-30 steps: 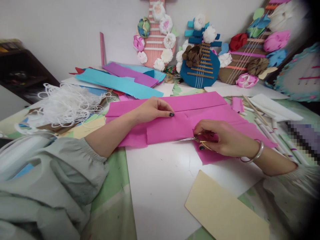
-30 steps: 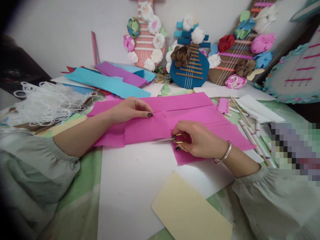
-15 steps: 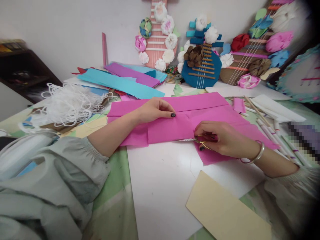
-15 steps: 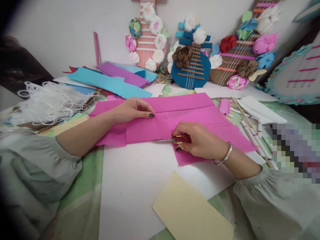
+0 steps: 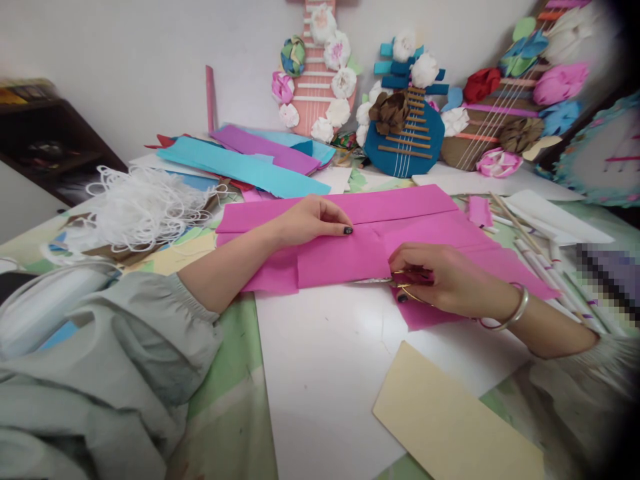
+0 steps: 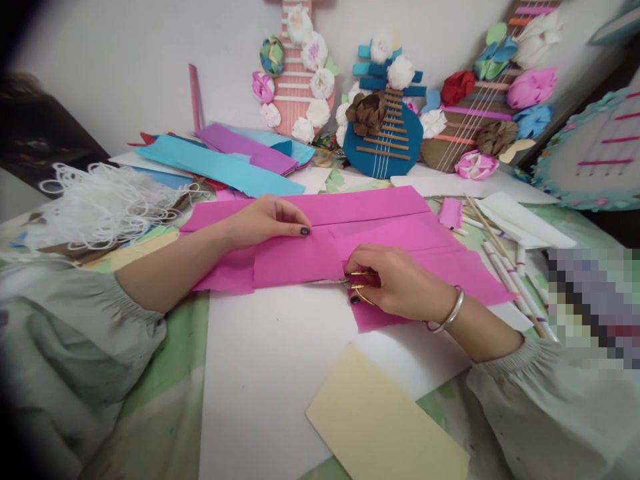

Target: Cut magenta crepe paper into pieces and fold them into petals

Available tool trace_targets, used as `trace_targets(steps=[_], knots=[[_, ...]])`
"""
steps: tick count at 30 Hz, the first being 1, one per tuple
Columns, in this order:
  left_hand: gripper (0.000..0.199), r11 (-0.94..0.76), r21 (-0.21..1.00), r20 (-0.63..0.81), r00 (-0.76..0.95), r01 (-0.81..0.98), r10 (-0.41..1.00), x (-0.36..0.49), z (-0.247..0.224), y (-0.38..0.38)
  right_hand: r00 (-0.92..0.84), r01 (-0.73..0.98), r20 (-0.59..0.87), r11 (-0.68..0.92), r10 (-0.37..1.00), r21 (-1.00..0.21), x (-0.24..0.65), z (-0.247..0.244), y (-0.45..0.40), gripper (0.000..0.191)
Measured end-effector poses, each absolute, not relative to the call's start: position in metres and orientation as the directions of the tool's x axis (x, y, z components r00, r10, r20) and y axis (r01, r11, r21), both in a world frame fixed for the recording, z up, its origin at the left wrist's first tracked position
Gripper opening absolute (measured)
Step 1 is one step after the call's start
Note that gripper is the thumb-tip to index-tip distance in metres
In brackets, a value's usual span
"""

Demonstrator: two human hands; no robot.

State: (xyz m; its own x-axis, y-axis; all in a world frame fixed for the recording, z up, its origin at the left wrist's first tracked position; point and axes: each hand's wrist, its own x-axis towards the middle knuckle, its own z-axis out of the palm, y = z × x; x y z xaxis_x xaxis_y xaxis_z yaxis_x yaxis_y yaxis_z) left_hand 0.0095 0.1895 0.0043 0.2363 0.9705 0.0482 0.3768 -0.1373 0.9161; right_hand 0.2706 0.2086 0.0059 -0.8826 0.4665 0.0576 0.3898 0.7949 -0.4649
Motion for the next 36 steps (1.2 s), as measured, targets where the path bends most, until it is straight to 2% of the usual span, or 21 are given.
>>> trace_targets(steps=[16, 26, 36], knots=[[0.025, -0.16, 0.915, 0.066, 0.254, 0.371, 0.965, 0.009, 0.003, 0.19, -0.886, 0.391, 0.061, 0.812, 0.459, -0.434, 0.265, 0.005, 0.206, 0.009], [0.02, -0.17, 0.916, 0.069, 0.275, 0.363, 0.959, 0.007, 0.001, 0.191, -0.878, 0.407, 0.077, 0.822, 0.472, -0.398, 0.261, 0.006, 0.202, 0.022], [0.02, -0.18, 0.919, 0.079, 0.283, 0.352, 0.956, 0.007, 0.001, 0.191, -0.874, 0.419, 0.07, 0.819, 0.481, -0.393, 0.259, 0.004, 0.202, 0.023]])
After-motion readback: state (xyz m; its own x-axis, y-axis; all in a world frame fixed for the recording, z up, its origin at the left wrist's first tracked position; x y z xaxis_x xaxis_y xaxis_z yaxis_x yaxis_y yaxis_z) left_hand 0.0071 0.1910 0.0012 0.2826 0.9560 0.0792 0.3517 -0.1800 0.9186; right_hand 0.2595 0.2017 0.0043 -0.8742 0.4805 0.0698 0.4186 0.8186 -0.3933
